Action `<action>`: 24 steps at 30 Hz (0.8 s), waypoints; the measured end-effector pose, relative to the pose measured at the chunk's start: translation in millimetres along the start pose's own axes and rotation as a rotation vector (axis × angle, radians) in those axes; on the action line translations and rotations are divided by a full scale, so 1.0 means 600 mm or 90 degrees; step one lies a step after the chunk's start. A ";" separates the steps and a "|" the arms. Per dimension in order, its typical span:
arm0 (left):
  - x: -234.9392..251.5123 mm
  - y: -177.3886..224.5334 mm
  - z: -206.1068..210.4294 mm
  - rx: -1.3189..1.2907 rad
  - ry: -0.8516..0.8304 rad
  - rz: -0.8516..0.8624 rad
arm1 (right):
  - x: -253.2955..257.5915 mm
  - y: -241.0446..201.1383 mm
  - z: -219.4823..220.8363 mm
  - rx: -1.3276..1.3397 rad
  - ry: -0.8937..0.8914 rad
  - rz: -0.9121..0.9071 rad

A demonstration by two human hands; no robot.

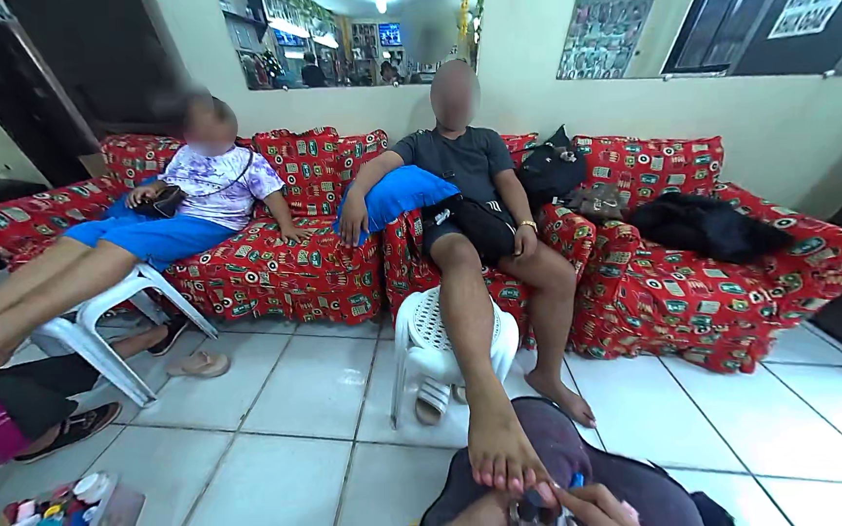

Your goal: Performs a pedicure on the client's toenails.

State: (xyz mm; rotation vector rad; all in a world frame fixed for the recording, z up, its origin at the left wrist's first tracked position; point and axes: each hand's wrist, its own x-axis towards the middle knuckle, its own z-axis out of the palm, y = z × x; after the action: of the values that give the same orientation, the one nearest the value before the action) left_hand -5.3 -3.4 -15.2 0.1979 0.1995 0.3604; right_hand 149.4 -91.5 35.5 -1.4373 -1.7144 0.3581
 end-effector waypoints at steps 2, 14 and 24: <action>0.008 -0.001 -0.012 0.034 0.028 0.005 | -0.005 0.011 -0.005 -0.018 0.002 0.009; 0.017 0.001 -0.087 0.030 -0.081 0.004 | -0.067 0.137 -0.115 -0.207 -0.067 0.291; 0.017 0.005 -0.096 0.044 -0.128 0.000 | -0.033 0.151 -0.033 -0.257 -0.410 0.353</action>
State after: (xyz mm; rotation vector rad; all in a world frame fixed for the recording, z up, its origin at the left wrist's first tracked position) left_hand -10.0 12.3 -71.5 0.3002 0.0133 0.3308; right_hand 224.3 -88.0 -22.8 -2.2809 -1.9193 0.8878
